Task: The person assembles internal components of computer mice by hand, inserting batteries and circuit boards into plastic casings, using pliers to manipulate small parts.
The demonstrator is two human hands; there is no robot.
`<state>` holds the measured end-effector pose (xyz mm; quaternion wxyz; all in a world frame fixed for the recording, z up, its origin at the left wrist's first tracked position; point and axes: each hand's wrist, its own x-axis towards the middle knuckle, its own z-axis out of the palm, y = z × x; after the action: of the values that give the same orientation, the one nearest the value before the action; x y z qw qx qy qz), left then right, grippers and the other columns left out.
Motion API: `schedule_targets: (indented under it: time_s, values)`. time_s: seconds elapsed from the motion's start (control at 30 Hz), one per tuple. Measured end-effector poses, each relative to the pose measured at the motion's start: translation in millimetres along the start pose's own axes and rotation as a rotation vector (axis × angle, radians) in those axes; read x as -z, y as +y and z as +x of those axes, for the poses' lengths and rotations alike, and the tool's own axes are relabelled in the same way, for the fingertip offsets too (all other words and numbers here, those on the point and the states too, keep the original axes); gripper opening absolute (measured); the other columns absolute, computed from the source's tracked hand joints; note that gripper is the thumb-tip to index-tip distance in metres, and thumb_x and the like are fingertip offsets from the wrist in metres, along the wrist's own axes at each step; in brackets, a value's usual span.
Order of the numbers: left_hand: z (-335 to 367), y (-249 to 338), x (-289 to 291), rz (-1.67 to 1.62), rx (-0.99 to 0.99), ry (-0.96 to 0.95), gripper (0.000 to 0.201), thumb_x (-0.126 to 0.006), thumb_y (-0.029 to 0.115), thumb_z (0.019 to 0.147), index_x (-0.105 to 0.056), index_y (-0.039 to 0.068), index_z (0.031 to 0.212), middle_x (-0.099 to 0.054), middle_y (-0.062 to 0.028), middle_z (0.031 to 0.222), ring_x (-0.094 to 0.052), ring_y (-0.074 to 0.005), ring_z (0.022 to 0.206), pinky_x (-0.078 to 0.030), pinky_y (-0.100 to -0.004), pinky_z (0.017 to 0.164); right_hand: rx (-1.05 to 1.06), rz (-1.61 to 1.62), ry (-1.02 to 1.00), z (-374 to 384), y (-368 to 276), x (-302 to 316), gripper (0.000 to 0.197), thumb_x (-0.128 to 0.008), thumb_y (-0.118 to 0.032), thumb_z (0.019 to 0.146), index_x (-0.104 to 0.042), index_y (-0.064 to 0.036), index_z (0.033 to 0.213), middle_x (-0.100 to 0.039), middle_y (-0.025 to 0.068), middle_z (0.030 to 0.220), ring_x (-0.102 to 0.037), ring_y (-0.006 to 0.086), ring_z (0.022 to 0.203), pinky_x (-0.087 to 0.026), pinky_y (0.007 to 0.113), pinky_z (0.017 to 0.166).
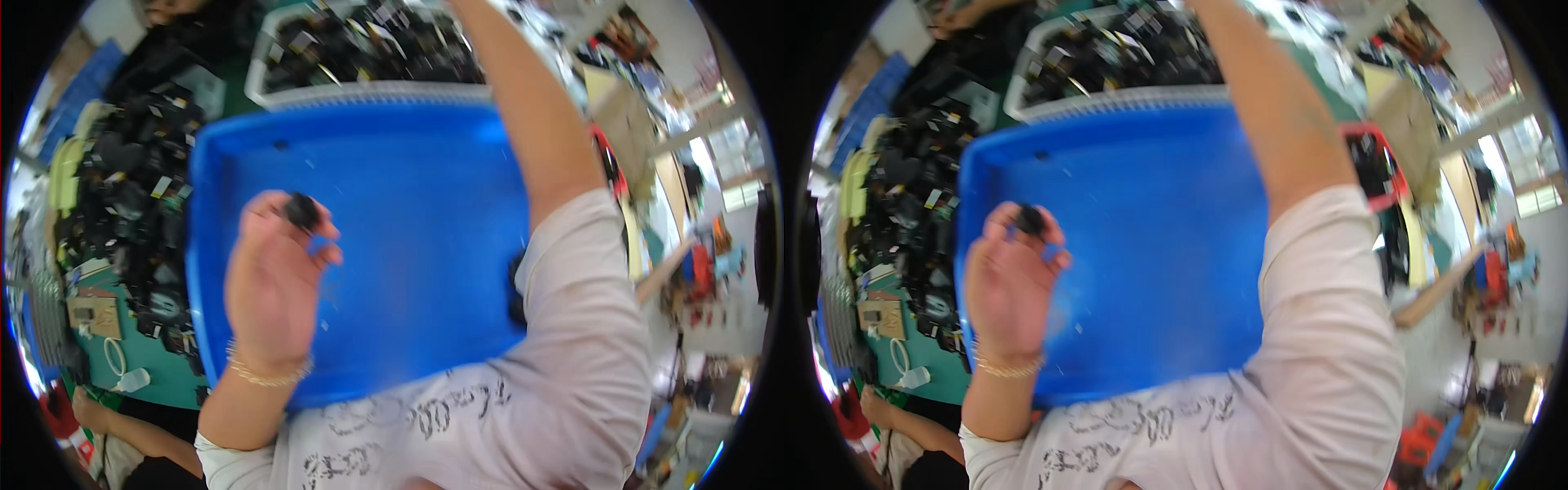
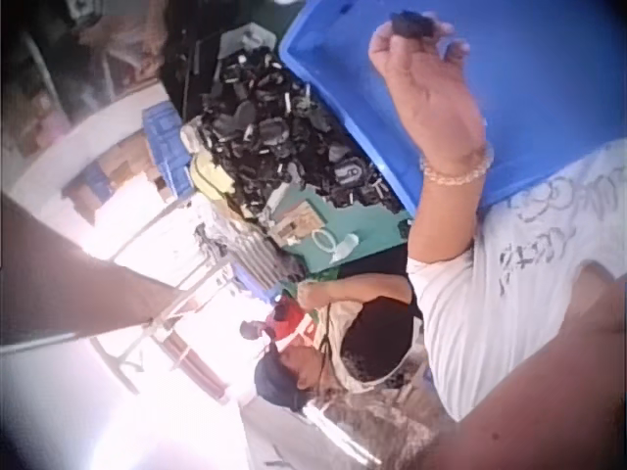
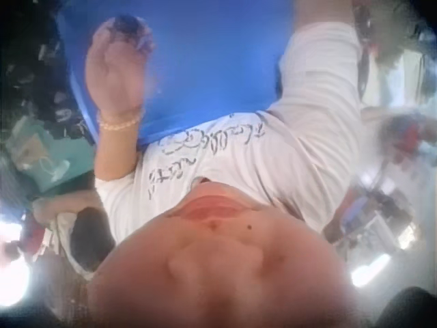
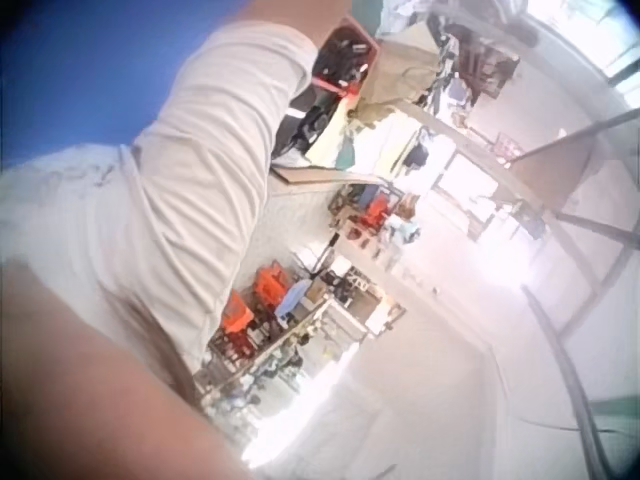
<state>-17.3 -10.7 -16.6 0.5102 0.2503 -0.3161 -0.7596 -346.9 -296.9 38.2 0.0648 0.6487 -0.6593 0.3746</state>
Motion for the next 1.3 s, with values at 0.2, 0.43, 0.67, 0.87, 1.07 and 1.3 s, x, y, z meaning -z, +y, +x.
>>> schedule_targets:
  time_s: [0.2, 0.43, 0.67, 0.87, 1.07, 1.3]
  values:
    - [-2, 2, 7, -0.047, 0.093, -0.103, 0.036, -0.041, 0.03, 0.092, -0.047, 0.002, 0.113, -0.051, -0.0146, 0.108, -0.049, -0.022, 0.097, -0.041, -0.0339, 0.08, -0.245, 0.145, -0.561, -157, -28, 156, 0.039, -0.049, -0.037, 0.089, -0.064, -0.0024, 0.101, -0.056, 0.0026, 0.06, -0.055, 0.0132, 0.056, -0.045, 0.028, 0.055]
    - [-5, -3, 23, 0.036, 0.15, -0.224, 0.037, -0.039, 0.027, 0.093, -0.047, -0.001, 0.115, -0.049, -0.0181, 0.115, -0.046, -0.0246, 0.104, -0.038, -0.0352, 0.087, -0.064, -0.209, -0.916, -319, -25, 185, 0.032, -0.061, -0.033, 0.083, -0.064, -0.004, 0.097, -0.063, 0.0118, 0.083, -0.06, 0.0287, 0.081, -0.046, 0.037, 0.071]
    - [4, -22, 42, 0.113, 0.049, -0.251, 0.034, -0.04, 0.02, 0.094, -0.047, -0.003, 0.118, -0.049, -0.0194, 0.121, -0.047, -0.0261, 0.11, -0.038, -0.0377, 0.093, 0.116, -0.286, -1.023, -368, -6, 170, 0.043, -0.075, -0.018, 0.068, -0.055, -0.0045, 0.104, -0.059, 0.0113, 0.094, -0.058, 0.0296, 0.086, -0.045, 0.038, 0.074]
    - [15, -30, 51, 0.309, -0.045, -0.211, 0.032, -0.041, 0.015, 0.094, -0.047, -0.004, 0.119, -0.049, -0.0219, 0.119, -0.051, -0.0291, 0.105, -0.041, -0.0407, 0.091, -0.031, -0.097, -1.189, -339, -24, 174, 0.037, -0.072, -0.014, 0.074, -0.052, -0.0034, 0.104, -0.056, 0.0091, 0.086, -0.056, 0.0226, 0.081, -0.044, 0.031, 0.073]
    - [6, -49, 22, 0.099, 0.429, -0.281, 0.042, -0.043, 0.035, 0.093, -0.049, 0.0, 0.114, -0.055, -0.0217, 0.105, -0.058, -0.0298, 0.09, -0.051, -0.0377, 0.075, 0.189, 0.478, -0.579, -305, -57, 170, 0.029, -0.067, -0.019, 0.081, -0.054, -0.0018, 0.1, -0.049, 0.0001, 0.074, -0.047, 0.0078, 0.067, -0.041, 0.023, 0.063]
    - [-9, -53, 0, -0.191, 0.732, -0.311, 0.061, -0.044, 0.054, 0.088, -0.046, 0.0, 0.115, -0.059, -0.021, 0.101, -0.061, -0.0406, 0.091, -0.053, -0.0482, 0.075, 0.551, 0.544, -0.212, -307, -125, 148, 0.033, -0.073, -0.008, 0.073, -0.052, -0.0009, 0.099, -0.053, 0.0065, 0.084, -0.05, 0.0131, 0.073, -0.041, 0.026, 0.061]
